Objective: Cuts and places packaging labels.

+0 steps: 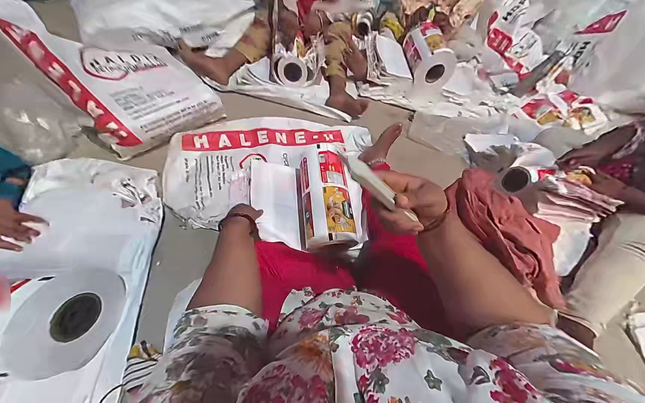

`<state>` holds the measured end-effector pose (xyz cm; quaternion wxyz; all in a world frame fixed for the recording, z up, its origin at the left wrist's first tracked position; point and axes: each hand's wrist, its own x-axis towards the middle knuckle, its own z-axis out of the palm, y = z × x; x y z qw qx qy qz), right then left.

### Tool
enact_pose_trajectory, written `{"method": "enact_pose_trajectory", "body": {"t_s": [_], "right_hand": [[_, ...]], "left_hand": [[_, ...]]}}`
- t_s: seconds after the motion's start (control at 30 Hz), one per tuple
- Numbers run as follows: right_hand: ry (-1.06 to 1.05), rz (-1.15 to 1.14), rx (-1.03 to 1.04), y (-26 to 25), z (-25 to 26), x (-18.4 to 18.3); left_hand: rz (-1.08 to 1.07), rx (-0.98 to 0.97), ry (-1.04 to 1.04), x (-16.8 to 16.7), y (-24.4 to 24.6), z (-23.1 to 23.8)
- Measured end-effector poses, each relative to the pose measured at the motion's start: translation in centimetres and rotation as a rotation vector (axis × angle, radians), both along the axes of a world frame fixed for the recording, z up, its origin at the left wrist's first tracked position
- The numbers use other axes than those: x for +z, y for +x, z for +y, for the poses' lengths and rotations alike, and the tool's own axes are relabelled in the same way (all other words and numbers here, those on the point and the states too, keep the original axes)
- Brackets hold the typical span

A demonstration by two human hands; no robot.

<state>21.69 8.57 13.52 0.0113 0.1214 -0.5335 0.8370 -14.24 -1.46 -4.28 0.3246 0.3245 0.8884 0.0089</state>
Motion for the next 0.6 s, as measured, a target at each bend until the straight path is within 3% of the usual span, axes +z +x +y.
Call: {"method": "enact_pose_trajectory", "body": {"t_s": [0.07, 0.13, 0.17, 0.2, 0.23, 0.27, 0.3, 0.33, 0.4, 0.5, 0.6], "right_hand": [[-0.094, -0.048, -0.243, 2.0, 1.6, -3.9], [-0.251, -0.134, -0.533, 3.9, 1.9, -8.3], [-0.372, -0.174, -0.677, 4.5, 1.8, -10.4], [-0.516, -0.226, -0.824, 4.8, 1.7, -12.0], [-0.663, -0.279, -0.96, 4.7, 1.8, -12.6], [-0.787, -0.309, -1.068, 4.5, 1.9, -12.8], [-0.83, -0.307, -1.12, 4.7, 2.0, -12.8], [-0.793, -0.291, -1.137, 5.1, 2.0, -12.6], [-0.648, -0.252, -1.12, 5.7, 2.2, -12.7], [-0.562, -0.261, -1.101, 5.4, 2.7, -13.6], [-0.537, -0.303, -1.108, 4.8, 3.0, -13.4]], "left_hand": [[0.036, 0.065, -0.055, -0.3, 0.2, -0.1], [0.179, 0.182, 0.077, 1.2, 3.9, -1.4], [0.205, 0.211, 0.121, 4.1, 6.7, -2.4], [-0.013, 0.117, -0.059, 9.4, 7.9, -3.3], [-0.051, 0.093, -0.125, 11.4, 8.7, -3.5], [0.08, 0.172, -0.036, 10.0, 9.2, -3.5], [0.421, 0.3, 0.207, 4.7, 9.0, -2.9], [0.456, 0.299, 0.218, 2.4, 7.3, -2.1], [0.396, 0.196, 0.248, 2.2, 6.2, -0.5], [0.341, -0.159, 0.353, 3.2, 9.2, 1.1], [0.173, -0.509, -0.011, 0.2, 10.2, 1.2]]}}
